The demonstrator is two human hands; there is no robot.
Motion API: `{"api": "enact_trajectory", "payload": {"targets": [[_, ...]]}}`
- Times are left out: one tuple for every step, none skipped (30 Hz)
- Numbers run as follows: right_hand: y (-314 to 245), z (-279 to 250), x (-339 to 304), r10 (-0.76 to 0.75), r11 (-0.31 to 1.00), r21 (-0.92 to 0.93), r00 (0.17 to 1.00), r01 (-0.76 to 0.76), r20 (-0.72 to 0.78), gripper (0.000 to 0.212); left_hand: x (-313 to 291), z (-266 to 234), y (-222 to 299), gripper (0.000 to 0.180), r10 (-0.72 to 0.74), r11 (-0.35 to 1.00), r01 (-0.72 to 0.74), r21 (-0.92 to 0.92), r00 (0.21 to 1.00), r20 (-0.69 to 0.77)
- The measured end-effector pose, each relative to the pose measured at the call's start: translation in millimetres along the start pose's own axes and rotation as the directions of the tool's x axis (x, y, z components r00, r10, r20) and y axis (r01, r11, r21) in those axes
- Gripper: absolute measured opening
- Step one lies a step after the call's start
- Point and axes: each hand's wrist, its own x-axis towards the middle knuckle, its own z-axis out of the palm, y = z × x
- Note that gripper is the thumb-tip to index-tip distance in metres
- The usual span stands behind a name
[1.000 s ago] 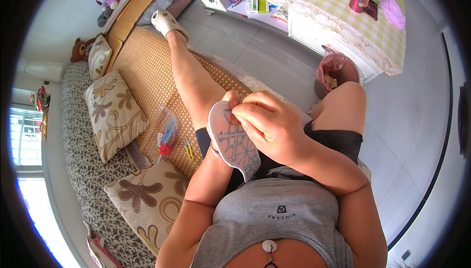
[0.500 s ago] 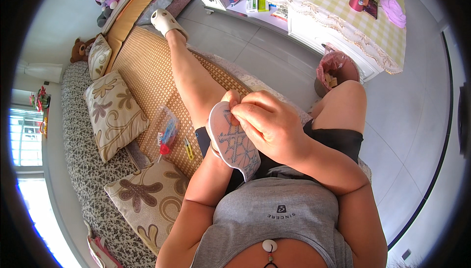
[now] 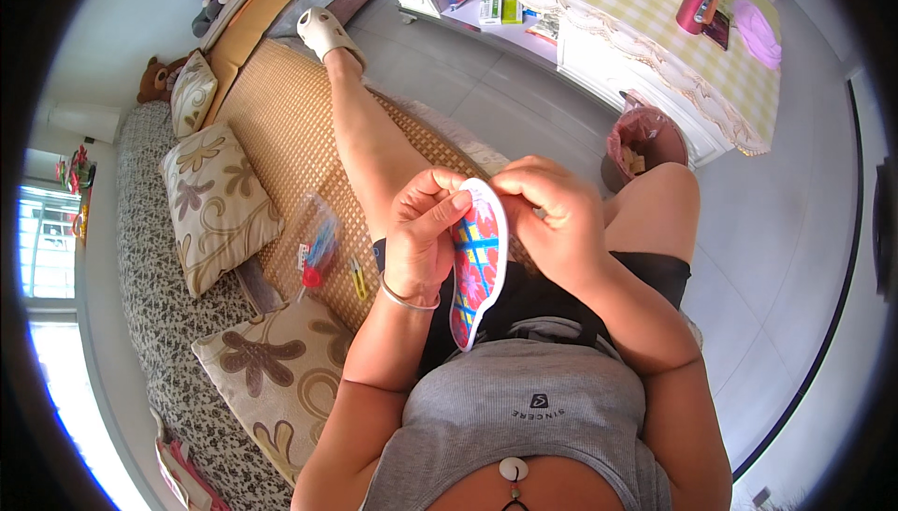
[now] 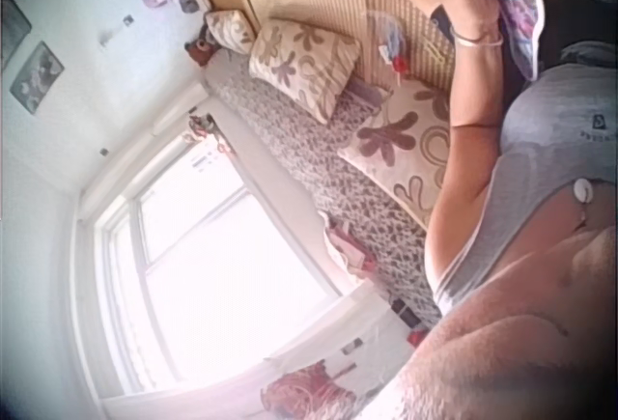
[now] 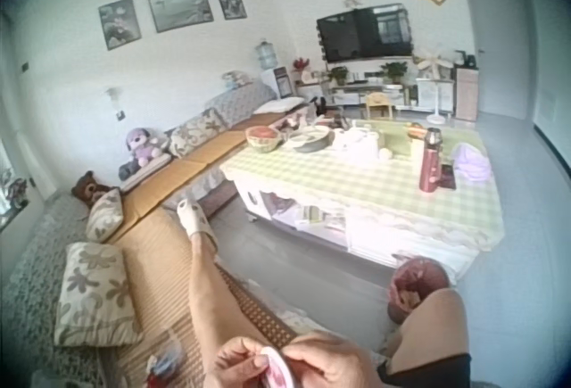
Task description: The person is sewing a floral-patterned insole by hand. They cut a length of thread using scissors, thread a needle, and then perform multiple stitches around the edge of the insole while holding it on their lap.
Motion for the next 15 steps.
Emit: {"api": "enact_trajectory", "payload": {"targets": [[2, -2, 0, 0.062, 0.996, 0.063, 0.998, -0.064, 0.025, 0.016, -1, 1, 2, 0.009, 0.007, 0.998, -0.005, 0.056, 0.999, -0.036], [6, -4, -3, 0.192, 0.963, 0.180, 0.979, -0.202, 0.072, 0.012, -1, 0, 3, 0.009, 0.015, 0.994, -0.011, 0.107, 0.999, -0.035], [10, -4, -6, 0.292, 0.864, 0.390, 0.947, -0.320, 0.130, 0.014, -2, -1, 4, 0.010, 0.022, 0.987, -0.016, 0.157, 0.999, -0.033], [10, -5, -5, 0.332, 0.814, 0.451, 0.930, -0.367, 0.157, 0.017, -4, -2, 5, 0.010, 0.029, 0.978, -0.021, 0.208, 0.999, -0.036], [10, -8, -3, 0.370, 0.757, 0.508, 0.910, -0.411, 0.186, 0.020, -5, 0, 6, 0.010, 0.034, 0.974, -0.024, 0.225, 0.999, -0.042], [15, -11, -4, 0.369, 0.767, 0.479, 0.904, -0.427, 0.215, 0.026, -6, 5, 7, 0.010, 0.038, 0.970, -0.025, 0.242, 0.998, -0.048], [15, -10, -3, 0.384, 0.747, 0.497, 0.896, -0.442, 0.221, 0.026, -7, 7, 7, 0.010, 0.038, 0.965, -0.024, 0.259, 0.998, -0.051], [14, -9, -3, 0.399, 0.726, 0.514, 0.889, -0.457, 0.227, 0.026, -7, 4, 4, 0.010, 0.051, 0.958, -0.036, 0.285, 0.998, -0.046], [14, -9, -2, 0.413, 0.705, 0.531, 0.881, -0.470, 0.232, 0.026, -7, 5, 5, 0.010, 0.052, 0.954, -0.032, 0.299, 0.997, -0.058], [15, -9, -1, 0.411, 0.716, 0.509, 0.878, -0.478, 0.245, 0.024, -8, 6, 7, 0.010, 0.053, 0.949, -0.029, 0.314, 0.996, -0.068], [13, -7, -1, 0.390, 0.788, 0.466, 0.912, -0.403, 0.129, 0.025, -8, 6, 9, 0.010, 0.054, 0.944, -0.026, 0.329, 0.995, -0.078], [10, -4, -1, 0.355, 0.851, 0.410, 0.935, -0.329, 0.014, 0.025, -8, 6, 9, 0.010, 0.066, 0.938, -0.031, 0.346, 0.994, -0.089], [8, -2, 0, 0.306, 0.904, 0.343, 0.947, -0.256, -0.097, 0.025, -8, 6, 9, 0.010, 0.079, 0.930, -0.038, 0.364, 0.992, -0.099], [13, -5, -1, 0.111, 0.993, 0.056, 0.969, -0.101, -0.218, 0.023, -7, 6, 10, 0.010, 0.093, 0.923, -0.044, 0.383, 0.990, -0.109], [12, -7, -1, -0.066, 0.992, -0.113, 0.983, 0.047, -0.171, 0.022, -7, 6, 10, 0.010, 0.110, 0.913, -0.061, 0.402, 0.989, -0.102]]}}
